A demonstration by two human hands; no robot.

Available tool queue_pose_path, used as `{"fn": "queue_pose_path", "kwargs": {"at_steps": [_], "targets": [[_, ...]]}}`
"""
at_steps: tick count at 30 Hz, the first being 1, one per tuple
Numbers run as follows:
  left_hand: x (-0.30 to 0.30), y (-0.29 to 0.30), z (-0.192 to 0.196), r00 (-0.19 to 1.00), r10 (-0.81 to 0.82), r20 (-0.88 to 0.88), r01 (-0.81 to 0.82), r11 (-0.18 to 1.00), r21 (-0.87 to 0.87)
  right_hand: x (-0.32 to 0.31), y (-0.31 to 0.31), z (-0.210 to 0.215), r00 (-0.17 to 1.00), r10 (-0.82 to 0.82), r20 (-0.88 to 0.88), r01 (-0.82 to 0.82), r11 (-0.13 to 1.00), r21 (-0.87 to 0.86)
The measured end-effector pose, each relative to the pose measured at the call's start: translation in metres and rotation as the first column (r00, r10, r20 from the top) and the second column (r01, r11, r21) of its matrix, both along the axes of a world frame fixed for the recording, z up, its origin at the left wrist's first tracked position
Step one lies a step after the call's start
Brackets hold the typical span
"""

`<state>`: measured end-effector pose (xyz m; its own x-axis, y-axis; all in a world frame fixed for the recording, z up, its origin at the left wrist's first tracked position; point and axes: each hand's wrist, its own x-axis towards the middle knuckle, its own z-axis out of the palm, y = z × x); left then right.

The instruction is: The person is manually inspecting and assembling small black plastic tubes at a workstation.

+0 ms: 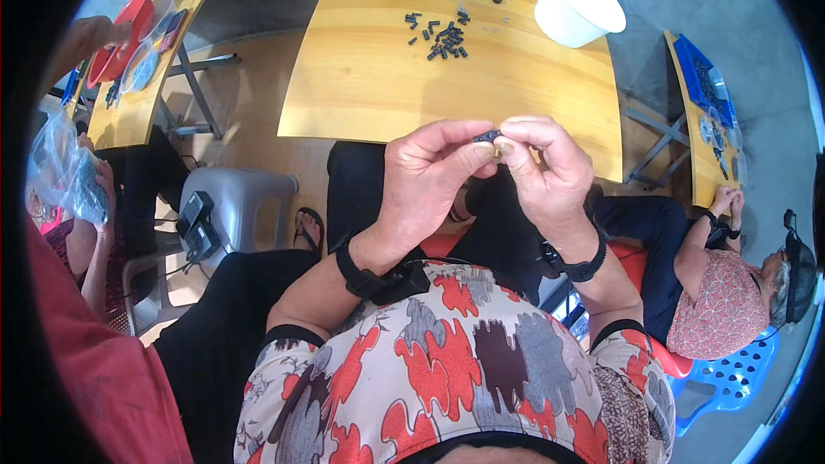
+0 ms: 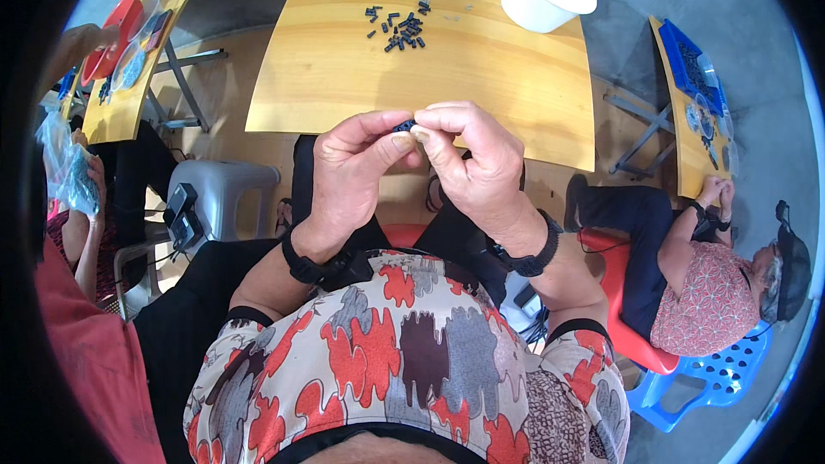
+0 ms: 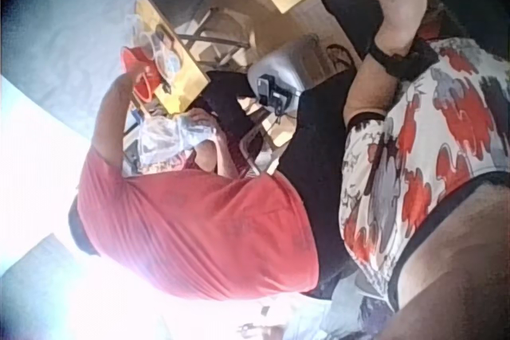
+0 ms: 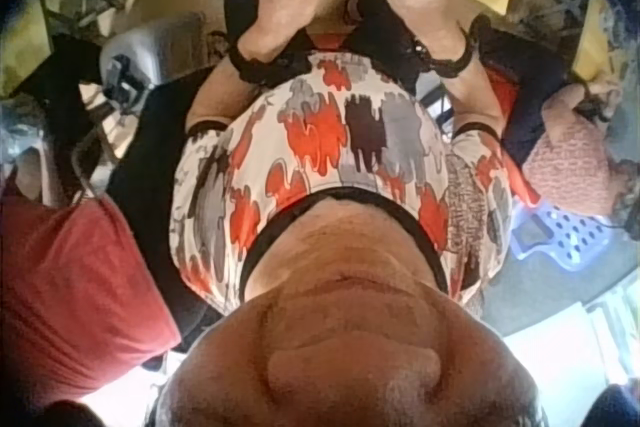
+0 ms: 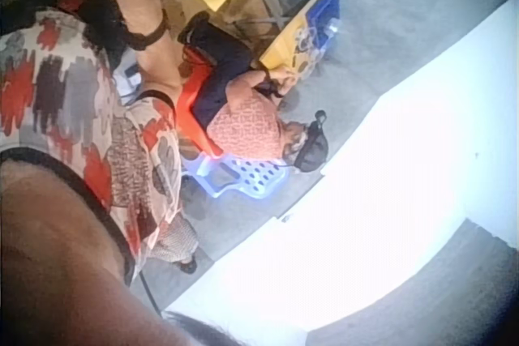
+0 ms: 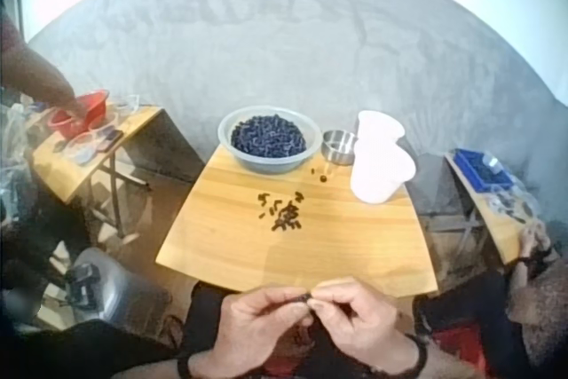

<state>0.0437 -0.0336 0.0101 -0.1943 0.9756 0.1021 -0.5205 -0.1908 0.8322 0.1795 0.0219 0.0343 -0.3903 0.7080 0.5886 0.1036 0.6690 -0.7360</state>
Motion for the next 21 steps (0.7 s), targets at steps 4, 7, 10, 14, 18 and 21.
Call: {"fn": "queue_pose_path", "kwargs": {"at_steps": [4, 7, 10, 14, 18, 21], "targets": [[-0.001, 0.0, 0.005, 0.987, -0.057, 0.149, 0.07, 0.994, -0.088, 0.001, -0.005, -0.006, 0.989, -0.044, 0.139, 0.025, 0.99, 0.136], [-0.004, 0.0, 0.003, 0.985, -0.118, 0.129, 0.132, 0.985, -0.109, -0.001, -0.01, -0.011, 0.989, -0.031, 0.146, -0.003, 0.974, 0.225], [-0.004, 0.002, 0.002, 0.976, -0.136, 0.172, 0.161, 0.976, -0.143, -0.004, -0.008, -0.023, 0.987, -0.084, 0.139, 0.033, 0.943, 0.33], [-0.003, 0.001, 0.006, 0.983, -0.138, 0.123, 0.156, 0.976, -0.153, -0.004, -0.003, -0.03, 0.983, -0.156, 0.1, 0.102, 0.904, 0.416], [-0.003, 0.0, 0.013, 0.992, -0.121, -0.026, 0.115, 0.98, -0.164, -0.01, -0.003, -0.024, 0.984, -0.17, 0.043, 0.138, 0.903, 0.407], [0.0, 0.001, 0.02, 0.994, -0.091, -0.061, 0.083, 0.988, -0.128, -0.012, -0.003, -0.022, 0.982, -0.188, 0.001, 0.175, 0.912, 0.37]]}}
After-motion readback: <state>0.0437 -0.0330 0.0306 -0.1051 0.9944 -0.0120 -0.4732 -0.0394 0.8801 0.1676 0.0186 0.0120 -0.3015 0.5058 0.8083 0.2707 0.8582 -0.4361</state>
